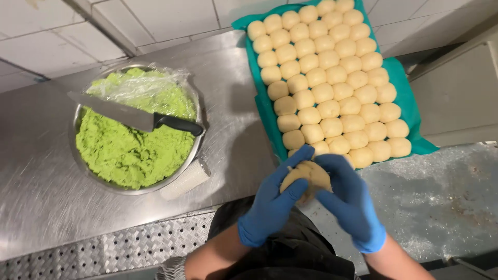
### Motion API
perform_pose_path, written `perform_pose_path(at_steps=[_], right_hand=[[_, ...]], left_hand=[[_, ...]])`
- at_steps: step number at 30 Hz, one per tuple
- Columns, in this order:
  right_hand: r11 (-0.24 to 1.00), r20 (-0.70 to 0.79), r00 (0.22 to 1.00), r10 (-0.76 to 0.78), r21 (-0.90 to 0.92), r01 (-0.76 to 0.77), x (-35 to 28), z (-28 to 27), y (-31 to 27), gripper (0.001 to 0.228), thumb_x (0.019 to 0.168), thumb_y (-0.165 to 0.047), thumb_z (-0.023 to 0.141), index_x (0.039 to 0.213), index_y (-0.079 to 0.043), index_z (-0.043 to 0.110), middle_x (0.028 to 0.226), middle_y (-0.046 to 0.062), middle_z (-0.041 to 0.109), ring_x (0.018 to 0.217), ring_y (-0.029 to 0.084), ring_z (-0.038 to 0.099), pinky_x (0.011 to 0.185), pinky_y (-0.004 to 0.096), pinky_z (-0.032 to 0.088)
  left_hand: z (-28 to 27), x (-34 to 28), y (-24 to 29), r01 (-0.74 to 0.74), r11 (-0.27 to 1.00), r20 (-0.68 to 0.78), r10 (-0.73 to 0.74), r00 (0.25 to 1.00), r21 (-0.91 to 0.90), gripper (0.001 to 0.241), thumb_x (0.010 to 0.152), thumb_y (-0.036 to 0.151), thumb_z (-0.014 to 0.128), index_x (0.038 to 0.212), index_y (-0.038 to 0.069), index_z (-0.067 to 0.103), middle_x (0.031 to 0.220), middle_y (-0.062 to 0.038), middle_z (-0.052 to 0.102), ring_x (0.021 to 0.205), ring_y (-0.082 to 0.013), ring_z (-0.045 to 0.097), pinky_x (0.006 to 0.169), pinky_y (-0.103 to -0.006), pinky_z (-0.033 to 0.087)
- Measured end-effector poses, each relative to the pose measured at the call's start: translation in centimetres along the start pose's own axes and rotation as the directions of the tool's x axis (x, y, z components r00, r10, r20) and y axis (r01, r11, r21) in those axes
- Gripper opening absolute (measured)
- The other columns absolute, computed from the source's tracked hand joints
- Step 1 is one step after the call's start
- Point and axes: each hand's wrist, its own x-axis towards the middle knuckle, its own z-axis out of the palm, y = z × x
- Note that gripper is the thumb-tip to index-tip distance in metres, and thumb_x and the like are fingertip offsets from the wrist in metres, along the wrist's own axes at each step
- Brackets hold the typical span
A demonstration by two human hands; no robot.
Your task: Flattening dough balls, adding green filling, and placing them into paper liners to make buns.
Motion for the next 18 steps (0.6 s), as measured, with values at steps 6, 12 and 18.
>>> perform_pose_path(at_steps=[6,12,18], right_hand=[[0.851,0.091,0.933,-0.348,-0.387,0.355,0.1,-0.5,3.7,0.039,0.081,0.000,0.079,0.119,-0.002,0.071,0.104,0.005,0.070,0.091,0.011,0.064,0.078,0.026,0.052],[0.867,0.119,0.925,-0.362,-0.323,0.381,0.7,0.9,0.7,0.043,0.079,0.000,0.077,0.120,-0.001,0.064,0.110,0.005,0.065,0.092,0.009,0.065,0.080,0.024,0.054],[0.877,0.023,0.936,-0.351,-0.343,0.337,0.4,0.2,1.0,0.022,0.086,0.005,0.072,0.107,0.001,0.071,0.099,0.004,0.066,0.088,0.013,0.062,0.077,0.026,0.050]], left_hand=[[-0.6,0.6,1.5,0.106,0.979,0.085,-0.122,0.989,0.173,0.083,0.098,0.026,0.066,0.163,-0.002,0.022,0.153,-0.012,0.050,0.136,-0.0151,0.049,0.115,-0.0318,0.040],[-3.4,0.0,1.2,0.211,0.954,0.328,-0.273,0.904,0.211,0.054,0.113,0.024,0.062,0.145,-0.018,0.053,0.129,-0.025,0.065,0.127,-0.0231,0.062,0.142,-0.0292,0.021],[-1.6,-0.4,0.0,0.088,0.996,-0.059,-0.087,0.994,0.013,0.086,0.093,0.014,0.073,0.161,0.003,0.021,0.153,-0.003,0.049,0.139,-0.0107,0.050,0.115,-0.0320,0.042]])
